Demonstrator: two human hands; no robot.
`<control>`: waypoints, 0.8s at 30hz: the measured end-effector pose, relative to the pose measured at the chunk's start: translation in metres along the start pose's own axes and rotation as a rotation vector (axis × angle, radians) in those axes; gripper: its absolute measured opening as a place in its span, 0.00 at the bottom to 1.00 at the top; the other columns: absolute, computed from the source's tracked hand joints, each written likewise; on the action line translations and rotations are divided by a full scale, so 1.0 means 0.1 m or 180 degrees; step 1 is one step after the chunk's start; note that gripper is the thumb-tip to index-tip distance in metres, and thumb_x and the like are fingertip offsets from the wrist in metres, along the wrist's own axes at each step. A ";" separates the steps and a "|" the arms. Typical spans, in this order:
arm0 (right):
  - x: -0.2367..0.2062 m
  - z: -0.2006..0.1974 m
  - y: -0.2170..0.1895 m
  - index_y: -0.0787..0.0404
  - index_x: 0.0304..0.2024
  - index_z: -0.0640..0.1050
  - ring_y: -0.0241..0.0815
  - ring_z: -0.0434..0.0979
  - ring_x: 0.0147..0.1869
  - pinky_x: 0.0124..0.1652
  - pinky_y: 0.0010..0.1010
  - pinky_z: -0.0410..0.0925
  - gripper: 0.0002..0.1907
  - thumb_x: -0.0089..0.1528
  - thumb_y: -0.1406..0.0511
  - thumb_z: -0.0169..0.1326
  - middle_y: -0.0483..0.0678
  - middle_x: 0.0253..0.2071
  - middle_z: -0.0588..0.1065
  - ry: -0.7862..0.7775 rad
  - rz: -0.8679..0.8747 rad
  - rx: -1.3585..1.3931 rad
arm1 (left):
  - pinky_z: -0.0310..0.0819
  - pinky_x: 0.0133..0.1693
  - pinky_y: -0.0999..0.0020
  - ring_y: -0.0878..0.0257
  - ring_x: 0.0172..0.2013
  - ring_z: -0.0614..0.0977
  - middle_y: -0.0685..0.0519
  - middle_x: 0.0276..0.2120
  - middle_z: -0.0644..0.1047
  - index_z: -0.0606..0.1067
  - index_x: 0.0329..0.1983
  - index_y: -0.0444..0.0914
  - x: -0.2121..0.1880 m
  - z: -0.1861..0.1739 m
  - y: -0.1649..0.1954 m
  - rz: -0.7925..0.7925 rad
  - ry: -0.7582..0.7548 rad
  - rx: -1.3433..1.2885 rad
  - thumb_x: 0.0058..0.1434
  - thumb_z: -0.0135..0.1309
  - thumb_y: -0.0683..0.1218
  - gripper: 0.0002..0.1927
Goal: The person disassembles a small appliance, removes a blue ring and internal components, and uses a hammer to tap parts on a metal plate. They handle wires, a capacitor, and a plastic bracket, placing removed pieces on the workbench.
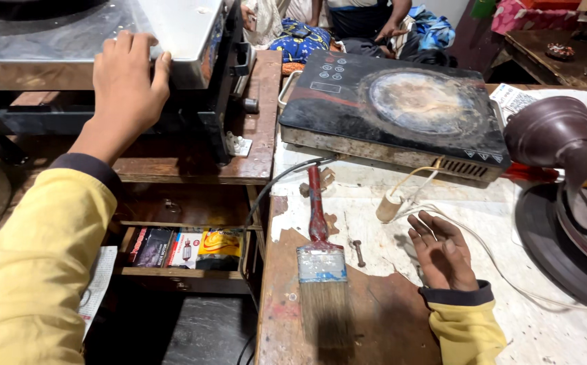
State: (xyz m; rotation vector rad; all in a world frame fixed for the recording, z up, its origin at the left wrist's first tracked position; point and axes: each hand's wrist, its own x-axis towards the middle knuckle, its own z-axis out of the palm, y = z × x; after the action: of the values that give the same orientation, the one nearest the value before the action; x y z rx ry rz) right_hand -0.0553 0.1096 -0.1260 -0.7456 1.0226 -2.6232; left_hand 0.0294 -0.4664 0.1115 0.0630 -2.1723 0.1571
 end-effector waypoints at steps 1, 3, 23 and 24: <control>0.01 0.01 0.02 0.64 0.64 0.70 0.61 0.59 0.77 0.74 0.50 0.52 0.27 0.65 0.62 0.61 0.60 0.70 0.66 -0.0071 0.0020 0.0009 | 0.66 0.51 0.49 0.43 0.50 0.75 0.40 0.49 0.75 0.74 0.53 0.31 0.00 0.01 -0.04 -0.0054 -0.0008 -0.0059 0.78 0.49 0.48 0.14; 0.06 0.03 0.04 0.63 0.66 0.70 0.61 0.56 0.80 0.75 0.50 0.49 0.30 0.64 0.61 0.62 0.59 0.73 0.63 -0.0242 0.0024 0.0159 | 0.66 0.52 0.48 0.42 0.49 0.76 0.40 0.47 0.76 0.74 0.51 0.31 0.02 0.03 -0.11 -0.0281 -0.0129 -0.0208 0.79 0.48 0.49 0.14; 0.32 0.50 0.29 0.63 0.76 0.50 0.49 0.34 0.86 0.73 0.45 0.36 0.42 0.67 0.55 0.52 0.57 0.82 0.41 -0.0911 0.0502 0.0081 | 0.50 0.65 0.42 0.33 0.66 0.63 0.26 0.64 0.62 0.59 0.66 0.23 0.45 0.48 -0.84 -0.1973 -0.1479 0.0101 0.65 0.42 0.48 0.31; 0.32 0.49 0.29 0.63 0.76 0.50 0.50 0.35 0.85 0.72 0.45 0.37 0.42 0.67 0.55 0.52 0.57 0.82 0.41 -0.0862 0.0530 0.0070 | 0.50 0.64 0.41 0.32 0.66 0.62 0.25 0.67 0.57 0.58 0.67 0.24 0.47 0.47 -0.87 -0.1965 -0.1432 0.0139 0.66 0.44 0.48 0.32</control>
State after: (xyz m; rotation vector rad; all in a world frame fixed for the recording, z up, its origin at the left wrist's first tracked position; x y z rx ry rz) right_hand -0.0557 0.0486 -0.1034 -0.9363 0.9327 -2.3125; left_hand -0.0265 -0.5587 0.1315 0.8524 -2.4786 -0.1820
